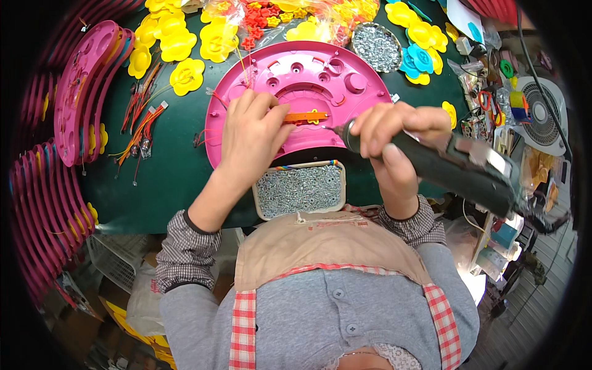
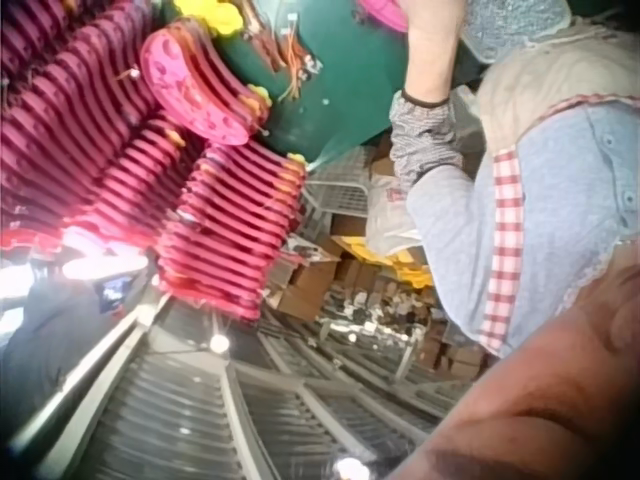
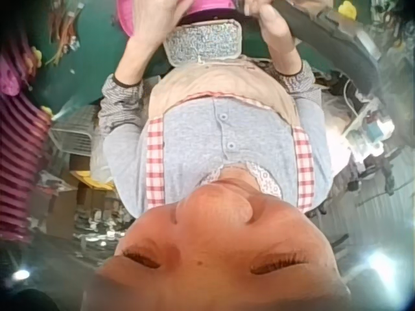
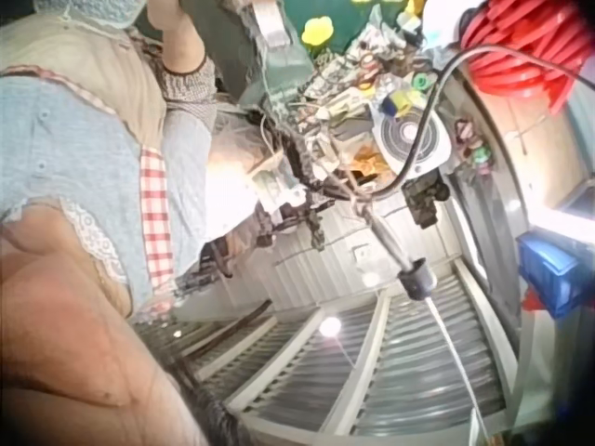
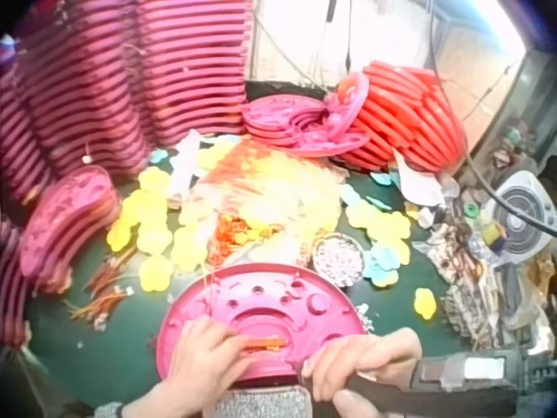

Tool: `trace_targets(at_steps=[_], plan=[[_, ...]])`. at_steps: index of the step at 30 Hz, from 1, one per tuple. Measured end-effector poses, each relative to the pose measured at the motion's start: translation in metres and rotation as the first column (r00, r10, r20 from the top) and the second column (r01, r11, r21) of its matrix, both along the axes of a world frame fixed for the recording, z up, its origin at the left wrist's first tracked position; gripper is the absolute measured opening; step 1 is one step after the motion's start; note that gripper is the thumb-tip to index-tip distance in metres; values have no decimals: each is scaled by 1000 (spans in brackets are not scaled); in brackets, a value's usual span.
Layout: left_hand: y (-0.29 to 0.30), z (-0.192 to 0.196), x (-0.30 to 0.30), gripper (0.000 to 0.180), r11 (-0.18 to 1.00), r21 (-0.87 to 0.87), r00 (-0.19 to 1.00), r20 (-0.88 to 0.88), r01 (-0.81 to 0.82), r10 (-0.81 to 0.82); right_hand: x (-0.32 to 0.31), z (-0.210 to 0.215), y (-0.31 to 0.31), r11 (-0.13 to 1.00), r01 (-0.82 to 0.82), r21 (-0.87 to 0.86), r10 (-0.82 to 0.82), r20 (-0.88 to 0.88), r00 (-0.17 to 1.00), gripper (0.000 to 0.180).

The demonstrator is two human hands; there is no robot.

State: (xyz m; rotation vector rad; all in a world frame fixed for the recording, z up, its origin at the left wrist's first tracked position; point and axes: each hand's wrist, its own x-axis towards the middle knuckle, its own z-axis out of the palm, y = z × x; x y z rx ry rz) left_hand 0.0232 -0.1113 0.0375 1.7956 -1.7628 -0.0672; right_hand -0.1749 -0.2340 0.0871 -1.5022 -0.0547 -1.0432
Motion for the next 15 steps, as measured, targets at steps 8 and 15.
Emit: trace_targets(at_steps=[8, 15], plan=[[1, -27, 4, 17, 998, 62, 997, -75, -14, 19, 36, -38, -3, 996, 70, 53, -70, -13, 998, 44], [-2, -31, 2, 18, 999, 53, 996, -91, -5, 10, 44, -46, -3, 985, 87, 147, -79, -54, 995, 42]])
